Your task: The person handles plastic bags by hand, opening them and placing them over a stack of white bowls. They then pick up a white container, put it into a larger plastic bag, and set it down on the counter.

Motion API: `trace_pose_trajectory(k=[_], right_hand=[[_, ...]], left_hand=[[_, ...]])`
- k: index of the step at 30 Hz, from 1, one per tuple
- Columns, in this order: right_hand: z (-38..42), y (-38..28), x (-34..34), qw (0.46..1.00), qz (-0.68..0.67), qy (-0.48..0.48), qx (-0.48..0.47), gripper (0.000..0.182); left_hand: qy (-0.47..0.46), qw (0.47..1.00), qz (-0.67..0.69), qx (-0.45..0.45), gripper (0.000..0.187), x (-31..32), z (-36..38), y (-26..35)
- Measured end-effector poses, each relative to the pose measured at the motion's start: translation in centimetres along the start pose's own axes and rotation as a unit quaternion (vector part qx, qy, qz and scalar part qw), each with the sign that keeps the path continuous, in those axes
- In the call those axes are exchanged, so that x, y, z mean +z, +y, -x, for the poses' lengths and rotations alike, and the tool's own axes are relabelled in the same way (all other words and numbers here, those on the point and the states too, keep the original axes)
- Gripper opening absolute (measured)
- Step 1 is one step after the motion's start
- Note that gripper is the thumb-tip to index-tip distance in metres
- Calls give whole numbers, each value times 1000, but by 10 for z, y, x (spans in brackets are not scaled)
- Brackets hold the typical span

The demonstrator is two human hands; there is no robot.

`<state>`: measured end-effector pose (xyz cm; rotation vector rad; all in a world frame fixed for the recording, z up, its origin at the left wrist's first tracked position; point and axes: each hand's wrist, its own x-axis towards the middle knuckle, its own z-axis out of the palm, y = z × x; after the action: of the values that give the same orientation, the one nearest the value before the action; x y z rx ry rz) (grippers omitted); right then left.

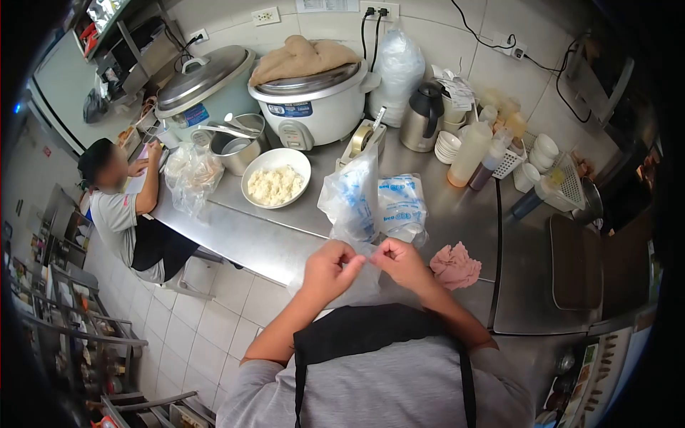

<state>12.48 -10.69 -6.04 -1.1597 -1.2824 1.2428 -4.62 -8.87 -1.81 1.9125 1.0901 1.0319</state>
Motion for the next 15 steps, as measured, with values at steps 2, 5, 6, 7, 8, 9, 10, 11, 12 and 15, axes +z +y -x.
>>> trace_pose_trajectory(k=[2, 5, 6, 7, 8, 9, 10, 11, 12, 15], right_hand=[[3, 2, 7, 1000, -13, -9, -26, 13], [6, 20, 9, 994, -13, -91, -63, 13], [7, 14, 8, 990, -120, -75, -4, 14], [10, 3, 8, 971, -224, -58, 56, 14], [10, -4, 6, 938, -325, -41, 116, 15], [5, -3, -1, 948, -292, -30, 127, 15], [-2, 2, -12, 956, -258, -19, 138, 16], [-5, 4, -18, 963, -225, -8, 150, 17], [-5, 0, -14, 994, -76, 75, 20, 19], [-2, -33, -2, 892, 252, 207, -314, 29]], left_hand=[[-36, 998, -27, -37, 21, 9, 2, 7], [-71, 994, 66, -46, 22, 21, 0, -13], [-72, 988, 126, -51, 22, 22, -2, -17], [-96, 975, 181, -82, 24, 19, -4, -21], [-101, 946, 280, -131, 23, 14, -5, -24], [-105, 903, 375, -178, 23, 5, -8, -17], [-108, 849, 466, -224, 23, 0, -10, -12], [-97, 839, 488, -220, 21, 0, -10, -10], [-88, 862, 454, -208, 21, 2, -10, -7], [-59, 910, 372, -170, 21, 7, -14, -2]])
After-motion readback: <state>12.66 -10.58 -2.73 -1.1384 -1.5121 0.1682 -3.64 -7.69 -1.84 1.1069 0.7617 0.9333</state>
